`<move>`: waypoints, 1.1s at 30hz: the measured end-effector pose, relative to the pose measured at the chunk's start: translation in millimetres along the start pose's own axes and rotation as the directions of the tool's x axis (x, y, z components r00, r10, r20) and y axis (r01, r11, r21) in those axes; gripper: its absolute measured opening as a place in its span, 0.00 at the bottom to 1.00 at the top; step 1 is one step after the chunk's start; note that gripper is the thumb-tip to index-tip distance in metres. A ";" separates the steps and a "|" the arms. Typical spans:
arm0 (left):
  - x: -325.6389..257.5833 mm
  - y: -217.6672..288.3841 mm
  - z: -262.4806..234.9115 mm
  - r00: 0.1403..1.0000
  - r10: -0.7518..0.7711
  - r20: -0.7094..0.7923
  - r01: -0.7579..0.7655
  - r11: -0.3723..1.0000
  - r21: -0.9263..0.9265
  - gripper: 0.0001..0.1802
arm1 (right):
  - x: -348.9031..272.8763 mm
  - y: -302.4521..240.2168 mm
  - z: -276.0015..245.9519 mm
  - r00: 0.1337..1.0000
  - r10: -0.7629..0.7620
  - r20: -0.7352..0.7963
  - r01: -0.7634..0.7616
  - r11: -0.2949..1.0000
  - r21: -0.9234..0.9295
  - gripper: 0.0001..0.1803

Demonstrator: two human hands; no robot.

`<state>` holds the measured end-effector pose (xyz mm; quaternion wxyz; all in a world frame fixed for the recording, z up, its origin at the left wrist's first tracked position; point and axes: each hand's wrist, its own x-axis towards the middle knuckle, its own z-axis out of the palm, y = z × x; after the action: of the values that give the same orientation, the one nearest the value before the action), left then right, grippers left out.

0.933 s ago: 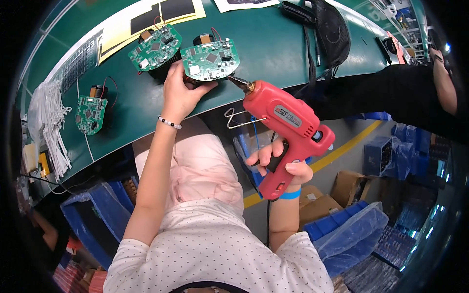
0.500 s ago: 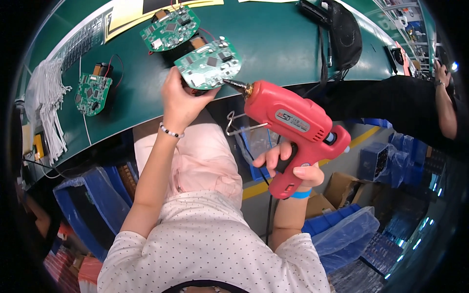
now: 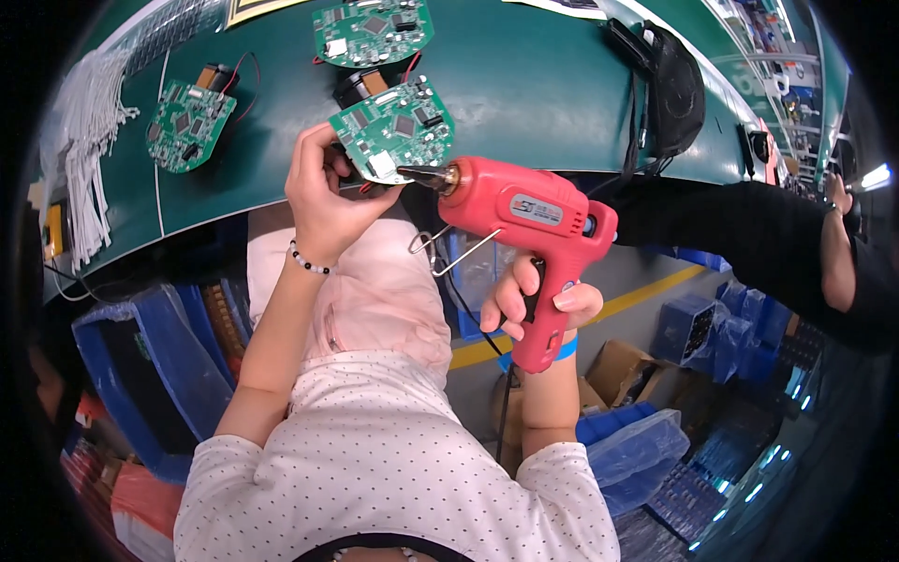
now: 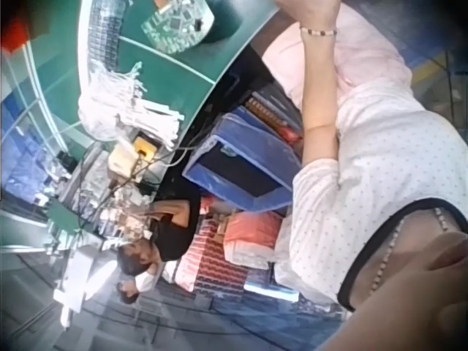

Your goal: The person applies hot glue to electronic components and wiring on a circuit board using a hot glue gun to secure them.

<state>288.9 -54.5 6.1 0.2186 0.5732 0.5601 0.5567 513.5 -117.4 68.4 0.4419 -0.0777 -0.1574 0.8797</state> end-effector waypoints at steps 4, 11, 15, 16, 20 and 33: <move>-0.4 -1.7 0.0 1.000 0.023 0.012 -0.023 0.999 -0.035 0.34 | 3.2 -2.7 5.2 0.999 -0.024 -0.029 0.023 0.999 -0.041 0.16; -1.7 -3.1 1.3 0.998 0.070 -0.008 -0.070 0.997 -0.013 0.35 | 18.9 3.4 5.0 0.997 0.077 0.005 -0.076 0.994 -0.078 0.11; -2.2 -2.5 1.7 0.997 0.077 -0.016 -0.077 0.997 0.007 0.35 | 16.4 8.5 -1.8 0.996 0.088 0.010 -0.088 0.996 0.003 0.10; -2.1 -2.0 2.2 0.997 0.082 -0.015 -0.082 0.997 0.009 0.34 | 15.3 9.6 -1.7 0.997 0.079 0.001 -0.079 0.997 0.014 0.10; -3.2 -4.5 3.5 0.998 0.069 -0.006 -0.069 0.997 0.016 0.34 | 15.6 9.1 0.2 0.996 0.091 -0.013 -0.091 0.996 -0.015 0.10; -2.2 -3.1 2.2 0.997 0.070 -0.013 -0.070 0.998 0.003 0.35 | 18.4 5.2 -1.0 0.998 0.070 0.001 -0.070 0.993 -0.097 0.11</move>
<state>290.2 -54.8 1.8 0.1946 0.5890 0.5418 0.5671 498.8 -105.4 65.8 0.4060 -0.1026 -0.1979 0.8863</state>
